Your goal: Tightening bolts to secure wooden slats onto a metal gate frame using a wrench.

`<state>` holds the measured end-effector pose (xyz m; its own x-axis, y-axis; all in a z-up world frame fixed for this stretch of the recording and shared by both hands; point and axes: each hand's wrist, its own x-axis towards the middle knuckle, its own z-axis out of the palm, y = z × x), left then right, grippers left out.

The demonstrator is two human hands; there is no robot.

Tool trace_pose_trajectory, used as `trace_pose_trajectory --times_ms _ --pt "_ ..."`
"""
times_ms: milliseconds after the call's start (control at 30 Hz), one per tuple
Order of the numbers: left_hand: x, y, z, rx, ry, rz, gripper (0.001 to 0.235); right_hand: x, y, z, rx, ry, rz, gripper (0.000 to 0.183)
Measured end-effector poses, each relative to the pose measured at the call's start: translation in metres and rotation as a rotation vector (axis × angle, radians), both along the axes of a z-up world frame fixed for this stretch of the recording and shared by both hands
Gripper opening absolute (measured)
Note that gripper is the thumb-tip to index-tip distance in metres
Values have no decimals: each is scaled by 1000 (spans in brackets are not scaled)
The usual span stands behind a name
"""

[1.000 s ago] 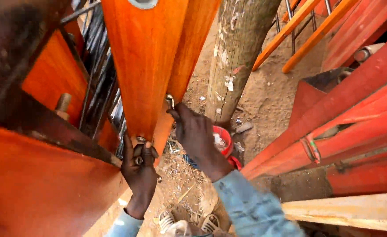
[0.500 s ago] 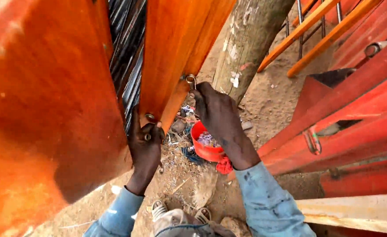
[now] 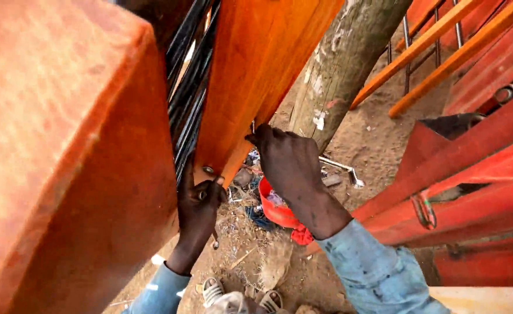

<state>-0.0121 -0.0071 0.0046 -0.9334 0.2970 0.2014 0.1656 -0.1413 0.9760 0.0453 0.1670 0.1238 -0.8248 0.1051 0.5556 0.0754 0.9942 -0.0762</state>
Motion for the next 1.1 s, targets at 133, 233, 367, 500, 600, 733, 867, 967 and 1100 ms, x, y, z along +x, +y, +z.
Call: trace_pose_trajectory --times_ms 133,233,367,500,600,733,867,967,1100 --pt "5 -3 15 -62 -18 -26 74 -3 -6 3 -19 -83 -90 34" --pt "12 -2 30 -83 -115 -5 84 -13 12 -26 -66 6 -38 31" --pt "6 -6 21 -122 -84 -33 88 -31 0 -71 -322 120 42 19" --pt "-4 -1 10 -129 53 -64 81 -43 -22 -82 -977 363 249 27" --pt "5 -14 6 -112 34 -81 79 -15 -27 -58 -913 209 246 30" --pt "4 -11 15 -11 56 -119 76 1 0 -36 -542 4 110 29" --pt "-2 -10 2 -25 48 -131 82 0 5 -23 -413 -49 61 33" --pt "0 -9 7 19 16 -136 84 -1 3 -15 -398 -70 39 31" --pt "5 -10 18 -30 46 -127 77 -2 -7 -4 -311 -119 -92 32"
